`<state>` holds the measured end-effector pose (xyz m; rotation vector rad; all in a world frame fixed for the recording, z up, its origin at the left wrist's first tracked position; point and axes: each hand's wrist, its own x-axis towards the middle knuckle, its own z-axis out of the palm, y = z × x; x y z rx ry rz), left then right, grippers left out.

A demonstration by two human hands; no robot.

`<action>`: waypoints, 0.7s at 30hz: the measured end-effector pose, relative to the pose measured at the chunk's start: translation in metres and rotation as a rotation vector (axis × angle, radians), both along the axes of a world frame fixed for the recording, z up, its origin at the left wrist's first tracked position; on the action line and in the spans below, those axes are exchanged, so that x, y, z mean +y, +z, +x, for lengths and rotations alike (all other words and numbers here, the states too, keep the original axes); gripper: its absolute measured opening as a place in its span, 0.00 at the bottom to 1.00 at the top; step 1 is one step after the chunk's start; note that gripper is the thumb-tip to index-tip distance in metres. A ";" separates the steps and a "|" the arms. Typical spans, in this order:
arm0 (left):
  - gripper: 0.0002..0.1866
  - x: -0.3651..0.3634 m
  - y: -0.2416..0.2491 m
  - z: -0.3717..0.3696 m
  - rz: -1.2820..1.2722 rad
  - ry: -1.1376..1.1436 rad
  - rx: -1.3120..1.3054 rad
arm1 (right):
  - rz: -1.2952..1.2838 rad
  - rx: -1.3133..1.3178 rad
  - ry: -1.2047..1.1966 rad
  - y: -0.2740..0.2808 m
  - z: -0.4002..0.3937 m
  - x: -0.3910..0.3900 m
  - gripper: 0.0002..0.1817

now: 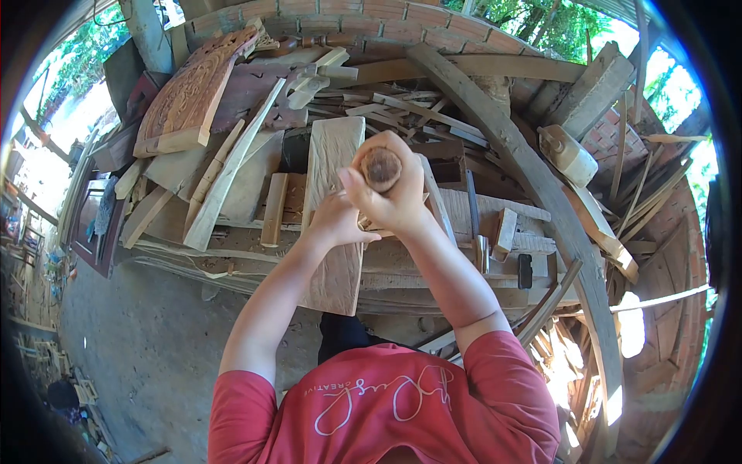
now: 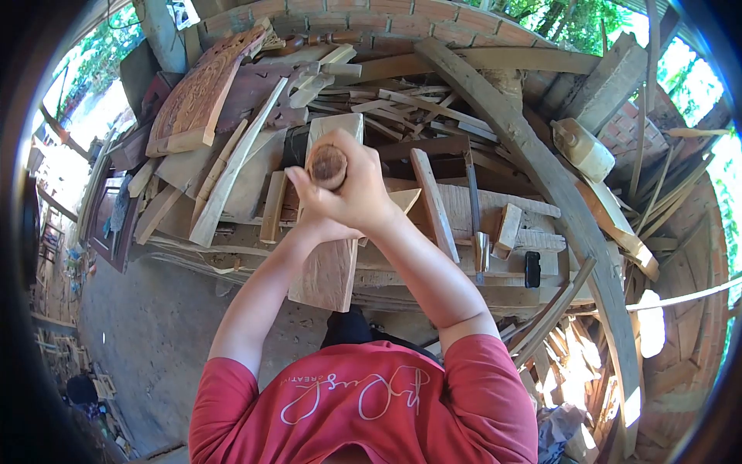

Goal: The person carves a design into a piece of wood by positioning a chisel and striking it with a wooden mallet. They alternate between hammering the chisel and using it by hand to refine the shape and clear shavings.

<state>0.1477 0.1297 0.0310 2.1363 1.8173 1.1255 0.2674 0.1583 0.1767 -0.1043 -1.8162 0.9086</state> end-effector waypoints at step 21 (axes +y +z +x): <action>0.33 0.008 0.079 -0.017 -0.080 -0.107 -0.298 | -0.174 -0.069 -0.093 -0.001 0.008 0.014 0.12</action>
